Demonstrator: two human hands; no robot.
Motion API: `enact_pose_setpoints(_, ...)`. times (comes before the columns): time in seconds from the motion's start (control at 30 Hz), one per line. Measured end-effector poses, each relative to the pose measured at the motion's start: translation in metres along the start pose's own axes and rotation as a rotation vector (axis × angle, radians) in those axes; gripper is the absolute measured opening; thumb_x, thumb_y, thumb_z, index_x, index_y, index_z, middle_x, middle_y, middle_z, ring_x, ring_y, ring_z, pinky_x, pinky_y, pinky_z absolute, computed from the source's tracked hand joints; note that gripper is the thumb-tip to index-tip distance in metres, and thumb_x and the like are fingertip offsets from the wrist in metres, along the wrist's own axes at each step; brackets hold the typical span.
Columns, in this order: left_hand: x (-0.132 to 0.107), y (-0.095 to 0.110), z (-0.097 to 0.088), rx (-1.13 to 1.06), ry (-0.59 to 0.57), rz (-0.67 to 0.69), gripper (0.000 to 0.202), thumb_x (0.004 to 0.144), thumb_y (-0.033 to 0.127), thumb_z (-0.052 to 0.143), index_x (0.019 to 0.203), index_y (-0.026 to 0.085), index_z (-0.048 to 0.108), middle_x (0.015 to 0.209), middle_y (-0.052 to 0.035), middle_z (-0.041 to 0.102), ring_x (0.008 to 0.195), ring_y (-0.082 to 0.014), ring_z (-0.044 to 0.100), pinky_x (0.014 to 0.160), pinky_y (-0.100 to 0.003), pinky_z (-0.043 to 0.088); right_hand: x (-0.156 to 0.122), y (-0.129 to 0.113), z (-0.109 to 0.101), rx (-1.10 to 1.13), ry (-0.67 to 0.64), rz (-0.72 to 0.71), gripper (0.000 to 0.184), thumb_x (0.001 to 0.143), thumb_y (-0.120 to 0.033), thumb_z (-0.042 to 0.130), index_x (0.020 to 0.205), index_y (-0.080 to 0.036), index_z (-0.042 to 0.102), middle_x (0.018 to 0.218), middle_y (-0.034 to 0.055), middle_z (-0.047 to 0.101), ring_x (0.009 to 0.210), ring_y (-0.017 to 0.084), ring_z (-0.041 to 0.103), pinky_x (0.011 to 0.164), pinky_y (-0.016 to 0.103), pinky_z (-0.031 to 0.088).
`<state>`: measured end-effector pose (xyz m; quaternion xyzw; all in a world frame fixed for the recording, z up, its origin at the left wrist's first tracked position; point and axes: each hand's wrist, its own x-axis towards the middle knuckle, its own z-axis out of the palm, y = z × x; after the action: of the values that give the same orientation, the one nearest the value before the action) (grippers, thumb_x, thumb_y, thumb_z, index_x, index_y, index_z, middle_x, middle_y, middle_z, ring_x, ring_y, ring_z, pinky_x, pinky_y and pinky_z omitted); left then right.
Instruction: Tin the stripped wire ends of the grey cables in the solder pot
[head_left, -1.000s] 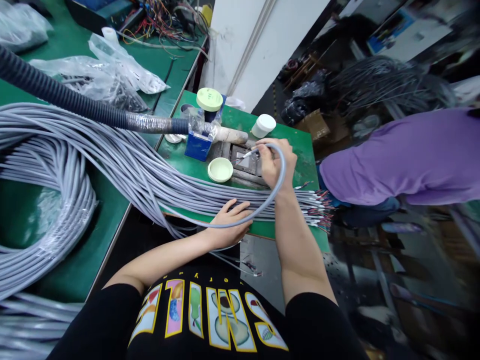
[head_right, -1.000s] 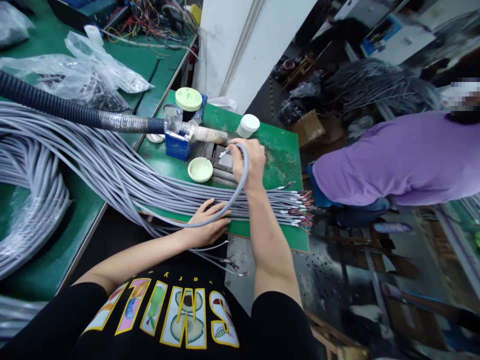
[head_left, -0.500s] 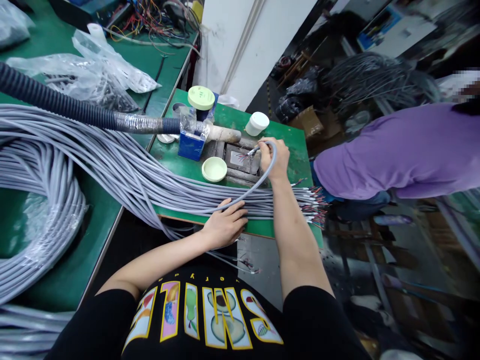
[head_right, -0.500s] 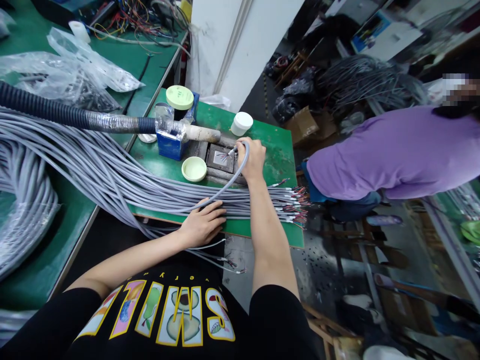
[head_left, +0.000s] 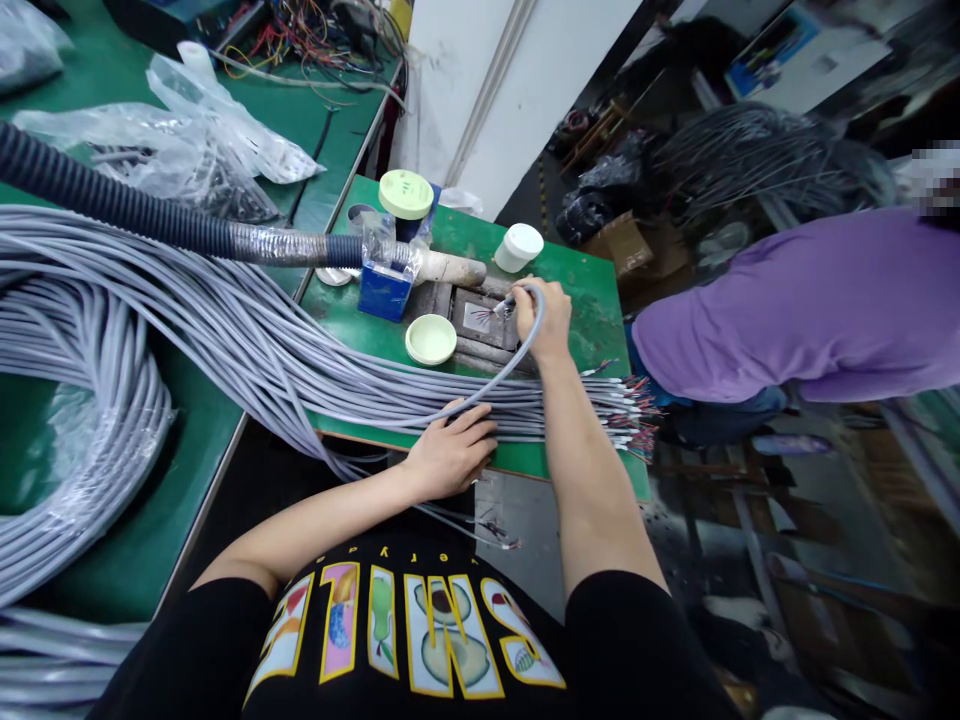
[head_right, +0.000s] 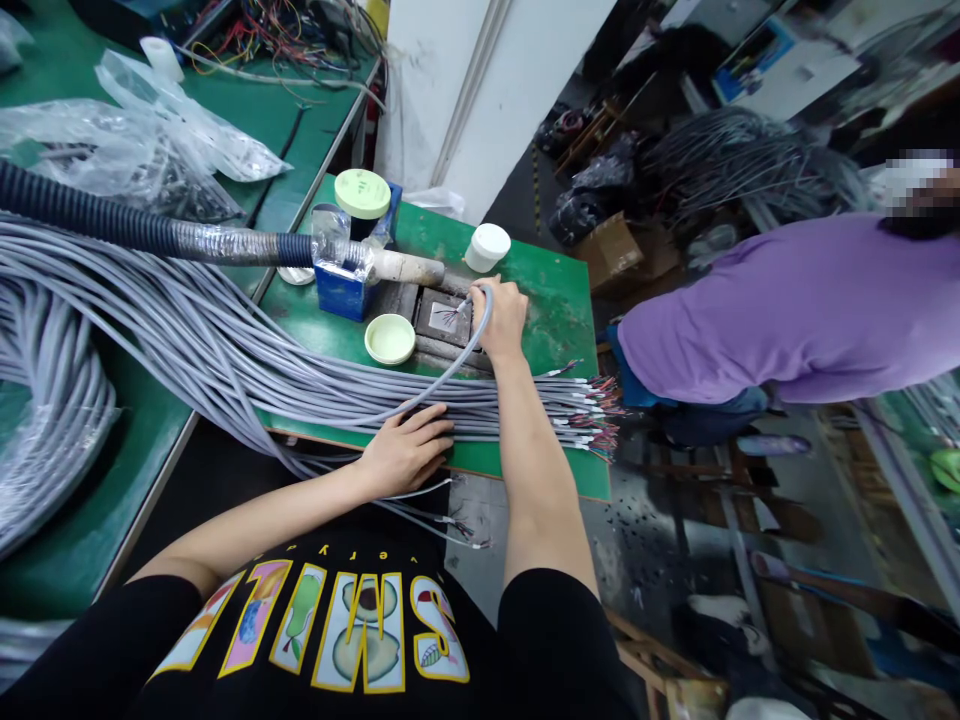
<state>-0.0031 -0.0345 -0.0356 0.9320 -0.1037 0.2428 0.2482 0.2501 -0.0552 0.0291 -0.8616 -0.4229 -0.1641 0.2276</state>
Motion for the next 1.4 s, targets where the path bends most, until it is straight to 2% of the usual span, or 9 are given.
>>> enact_pose_setpoints(0.13,0.003,0.007,-0.012,-0.208,-0.058,-0.014,0.026,0.089,0.022,0.05,0.109,0.016,0.064,0.125,-0.011,0.061,0.134,-0.0261,0.04,0.112,-0.051,0.028,-0.004,-0.007,-0.016,0.039,0.059,-0.013,0.024,0.091,-0.032,0.044,0.088,-0.021,0.065,0.091,0.0056,0.071,0.091,0.023,0.06,0.085,0.037,0.045)
enact_pose_setpoints(0.3,0.01,0.035,-0.063,-1.143,-0.372,0.06,0.024,0.088,0.031,0.055,0.104,0.02,0.07,0.102,-0.0083,0.072,0.097,-0.0187,0.068,0.087,-0.026,0.052,-0.047,-0.045,-0.071,0.228,0.241,-0.04,0.026,0.093,-0.036,0.044,0.096,-0.023,0.066,0.095,0.0052,0.07,0.096,0.023,0.062,0.087,0.04,0.048)
enact_pose_setpoints(0.4,0.015,0.039,-0.077,-1.651,-0.395,-0.291,0.032,0.084,0.04,0.063,0.103,0.017,0.07,0.091,-0.0097,0.073,0.082,-0.0188,0.07,0.071,-0.026,0.055,-0.088,-0.069,-0.096,0.387,0.303,-0.118,0.023,0.092,-0.032,0.047,0.104,-0.028,0.066,0.101,0.0052,0.07,0.097,0.024,0.064,0.085,0.043,0.05)
enact_pose_setpoints(0.5,0.022,0.032,-0.069,-1.867,-0.122,-0.695,0.042,0.07,0.043,0.076,0.099,0.013,0.069,0.083,-0.0084,0.07,0.068,-0.0149,0.067,0.059,-0.023,0.052,-0.128,-0.078,-0.103,0.419,0.277,-0.286,0.025,0.087,-0.029,0.055,0.109,-0.034,0.065,0.104,0.004,0.071,0.096,0.026,0.065,0.081,0.047,0.053)
enact_pose_setpoints(0.6,0.026,0.024,-0.053,-1.951,0.149,-0.849,0.045,0.064,0.042,0.081,0.097,0.014,0.069,0.078,-0.0034,0.067,0.058,-0.0083,0.06,0.051,-0.018,0.046,-0.16,-0.079,-0.1,0.406,0.194,-0.373,0.037,0.083,-0.021,0.06,0.117,-0.037,0.062,0.107,0.0033,0.071,0.099,0.027,0.065,0.079,0.047,0.054)
enact_pose_setpoints(0.7,0.025,0.022,-0.045,-1.958,0.259,-0.878,0.041,0.062,0.042,0.082,0.09,0.015,0.071,0.067,0.0008,0.062,0.051,-0.0043,0.052,0.048,-0.016,0.04,-0.182,-0.081,-0.098,0.455,0.132,-0.386,0.047,0.081,-0.012,0.059,0.122,-0.036,0.06,0.108,0.0041,0.071,0.102,0.026,0.064,0.079,0.046,0.054)
enact_pose_setpoints(0.93,0.024,0.038,-0.047,-1.676,0.227,-0.844,0.038,0.061,0.044,0.081,0.076,0.01,0.071,0.06,0.0004,0.059,0.052,-0.0055,0.05,0.052,-0.018,0.039,-0.199,-0.096,-0.105,0.566,-0.131,0.099,0.013,0.086,-0.027,0.057,0.088,-0.024,0.069,0.072,0.0022,0.07,0.063,0.017,0.065,0.06,0.029,0.052)
enact_pose_setpoints(1.0,0.024,0.041,-0.048,-1.628,0.21,-0.833,0.04,0.062,0.046,0.08,0.076,0.009,0.071,0.06,-0.0006,0.06,0.051,-0.0066,0.05,0.052,-0.02,0.039,-0.2,-0.1,-0.104,0.613,-0.257,0.183,0.025,0.087,-0.033,0.054,0.067,-0.021,0.063,0.058,0.0,0.064,0.052,0.014,0.06,0.054,0.025,0.048)
enact_pose_setpoints(1.4,0.019,0.037,-0.032,-1.681,0.19,-0.852,0.045,0.06,0.053,0.077,0.066,0.01,0.067,0.053,-0.0004,0.056,0.047,-0.0072,0.047,0.047,-0.021,0.036,-0.206,-0.102,-0.094,0.903,-0.349,0.273,0.029,0.087,-0.035,0.051,0.067,-0.019,0.064,0.045,-0.0026,0.056,0.04,0.011,0.049,0.046,0.024,0.042)
